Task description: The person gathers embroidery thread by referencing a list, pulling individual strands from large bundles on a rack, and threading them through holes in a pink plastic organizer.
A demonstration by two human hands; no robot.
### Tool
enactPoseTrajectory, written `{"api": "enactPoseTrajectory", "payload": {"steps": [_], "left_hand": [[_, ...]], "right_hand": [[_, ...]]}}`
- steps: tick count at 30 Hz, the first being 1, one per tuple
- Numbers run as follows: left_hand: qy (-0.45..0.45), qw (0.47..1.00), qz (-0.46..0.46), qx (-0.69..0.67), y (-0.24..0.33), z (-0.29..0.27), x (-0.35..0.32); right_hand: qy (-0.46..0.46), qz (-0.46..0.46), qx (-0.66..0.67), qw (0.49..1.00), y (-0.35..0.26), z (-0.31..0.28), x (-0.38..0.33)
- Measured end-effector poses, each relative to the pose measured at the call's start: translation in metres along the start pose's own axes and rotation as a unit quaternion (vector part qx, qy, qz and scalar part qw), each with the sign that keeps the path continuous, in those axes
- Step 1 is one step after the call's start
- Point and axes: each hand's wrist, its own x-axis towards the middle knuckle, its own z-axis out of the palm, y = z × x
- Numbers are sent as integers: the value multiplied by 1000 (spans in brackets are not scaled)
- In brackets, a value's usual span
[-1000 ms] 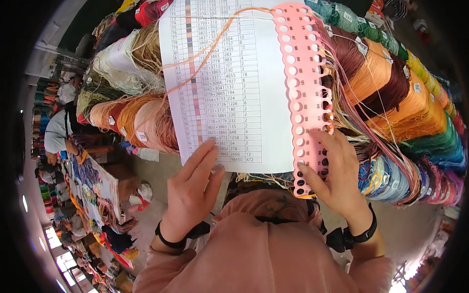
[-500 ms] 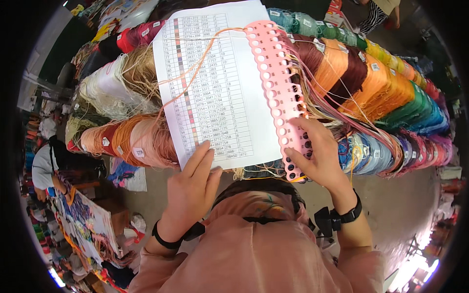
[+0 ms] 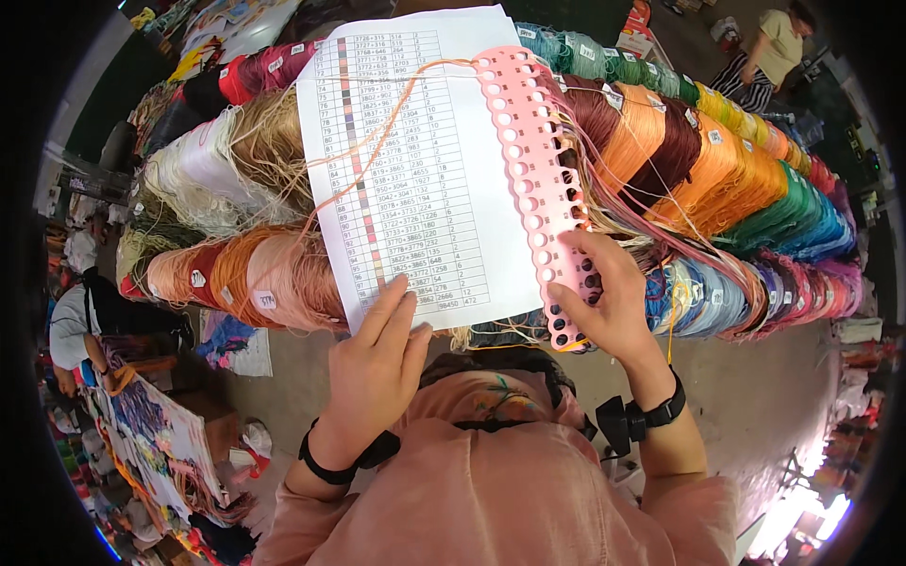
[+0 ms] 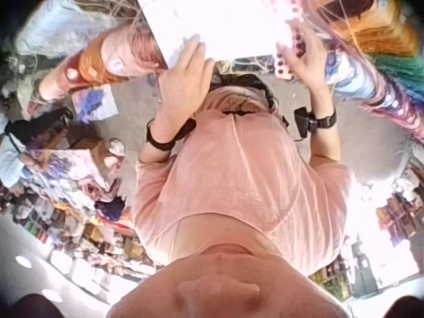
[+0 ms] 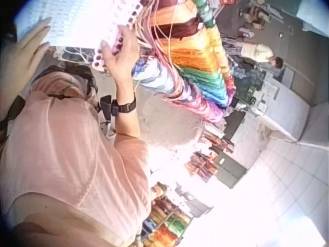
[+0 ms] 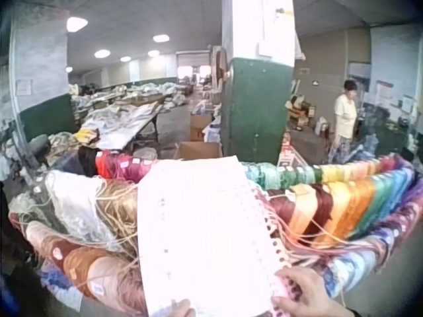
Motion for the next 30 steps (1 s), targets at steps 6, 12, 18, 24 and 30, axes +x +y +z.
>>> {"api": "enactPoseTrajectory", "payload": {"steps": [6,12,18,24,30], "left_hand": [[-8,1000,1,10,1,-3,3],[-4,1000,7,16,1,-3,3],[-27,998,18,49,6,-9,13],[-24,997,42,61,0,-8,15],[-21,997,50,59,-4,-11,9]], "right_hand": [[15,2,-6,1000,1,1,-2],[14,5,1,1000,0,1,-3],[18,11,30,999,5,-1,-3],[16,-18,4,1000,2,-11,7],[27,-132,-111,985,-21,-27,62]]}}
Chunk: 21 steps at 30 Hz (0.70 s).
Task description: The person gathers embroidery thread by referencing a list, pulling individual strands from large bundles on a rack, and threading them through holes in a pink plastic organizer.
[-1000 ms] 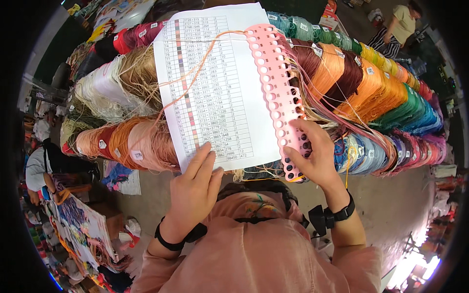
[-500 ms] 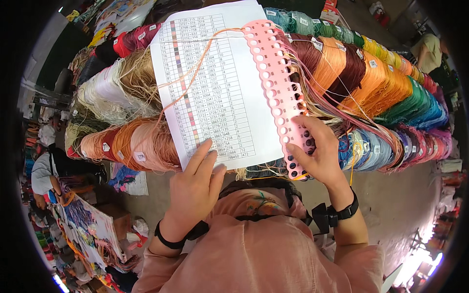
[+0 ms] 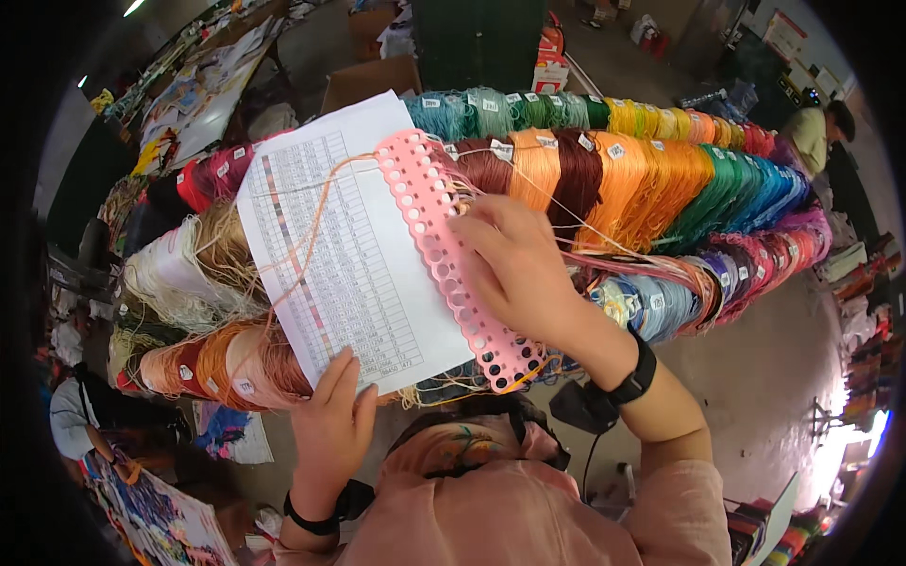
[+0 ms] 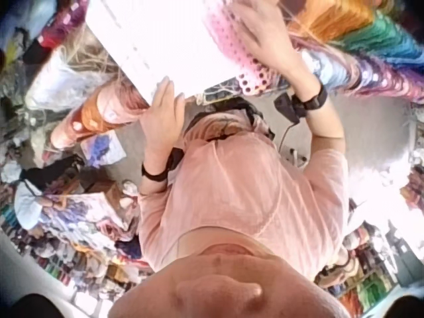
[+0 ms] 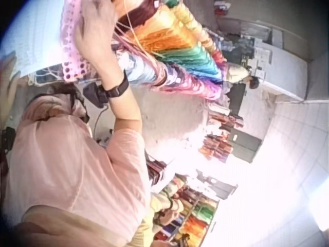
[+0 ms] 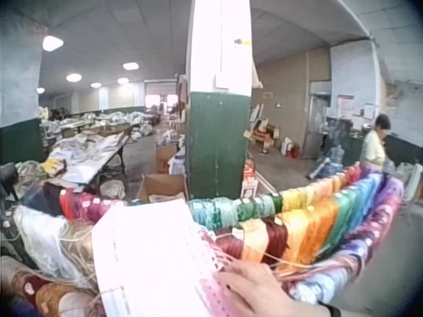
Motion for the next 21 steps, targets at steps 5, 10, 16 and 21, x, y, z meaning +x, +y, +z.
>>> {"api": "enactPoseTrajectory", "payload": {"steps": [5,10,16,21], "left_hand": [[19,999,-17,-30,6,3,-3],[21,995,-71,-69,6,3,-6],[6,992,-91,-85,7,3,-1],[62,997,-34,-43,-1,13,-3]], "right_hand": [[26,-35,-12,999,22,33,46],[-49,-61,-28,997,33,44,71],[-110,-46,-29,992,41,40,77],[-118,-45,-31,992,46,43,86]]}}
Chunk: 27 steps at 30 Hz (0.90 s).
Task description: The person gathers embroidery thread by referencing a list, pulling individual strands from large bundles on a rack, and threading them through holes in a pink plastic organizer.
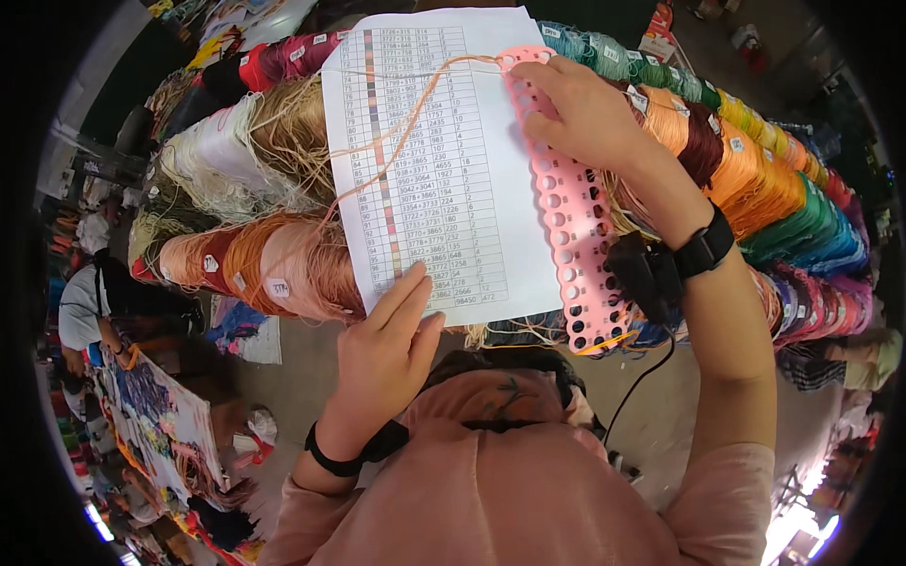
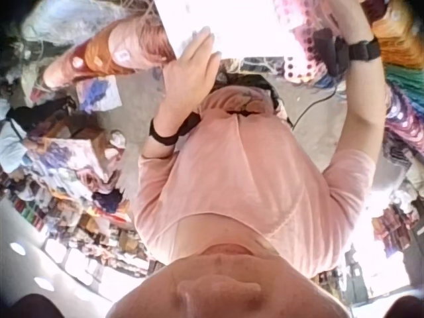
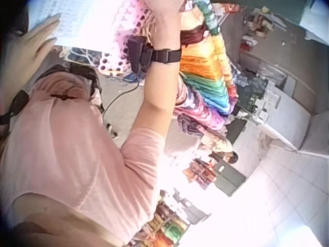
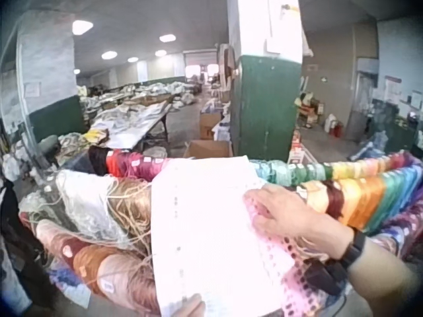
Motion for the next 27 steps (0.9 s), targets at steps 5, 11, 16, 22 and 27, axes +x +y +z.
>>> {"api": "enactPoseTrajectory", "payload": {"steps": [5,11,16,22,27], "left_hand": [[-27,998,-42,-29,5,-2,-2],[-23,998,-41,-41,6,-2,-2],[-22,998,-44,-41,6,-1,-2],[-23,998,-38,-37,6,-1,1],[-16,999,-20,-37,5,3,3]], "right_hand": [[-14,-10,-1,1000,6,2,1],[-40,15,35,998,3,-3,0],[-39,-8,38,998,6,-2,2],[-47,-12,31,998,7,-4,2],[-49,-31,38,998,10,-5,1]]}}
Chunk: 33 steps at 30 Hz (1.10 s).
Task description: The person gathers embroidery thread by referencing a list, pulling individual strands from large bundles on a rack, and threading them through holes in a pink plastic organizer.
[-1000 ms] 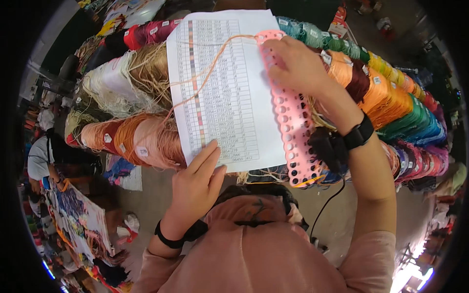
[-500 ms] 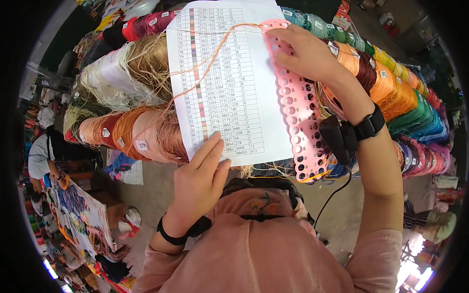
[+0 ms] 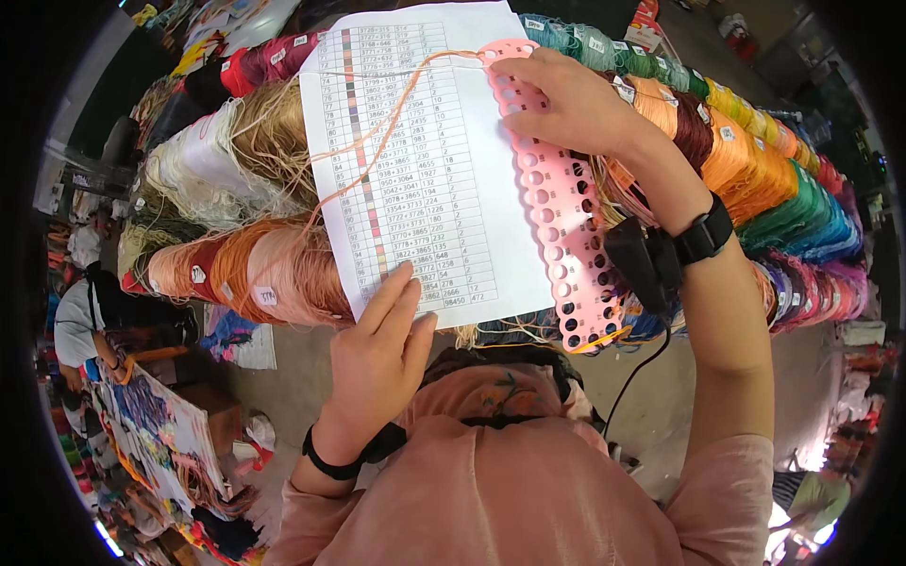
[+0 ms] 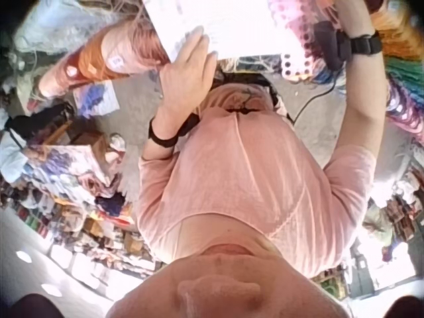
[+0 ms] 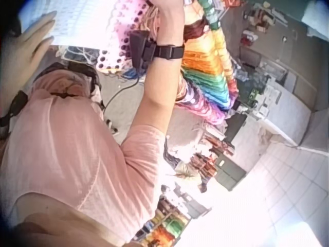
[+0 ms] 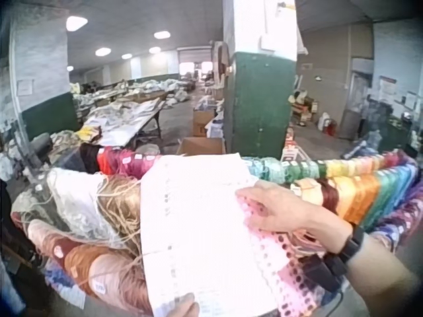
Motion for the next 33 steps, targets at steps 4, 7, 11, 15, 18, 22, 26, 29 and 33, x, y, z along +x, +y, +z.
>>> {"api": "enactPoseTrajectory", "payload": {"steps": [4,7,11,15,18,22,26,29,33], "left_hand": [[23,997,40,55,-4,2,-1],[10,999,22,29,-1,-2,-1],[-13,1000,0,0,0,-7,-3],[-9,1000,15,1,-7,-9,-6],[-9,998,55,12,-16,-5,0],[-66,989,122,51,-2,-7,16],[-44,972,191,126,-27,-24,10],[-155,971,154,95,9,-31,39],[-321,940,0,115,46,-49,57]], "right_hand": [[-4,-5,3,1000,-2,0,0],[-8,12,9,1000,-6,-1,0],[6,14,2,1000,-10,4,-2],[34,18,9,999,-13,11,-2],[37,4,17,999,-5,9,-5],[93,3,259,961,16,-18,-27],[108,52,405,906,20,-33,-15],[195,99,468,856,64,-81,-56],[250,190,369,875,157,-151,-137]]}}
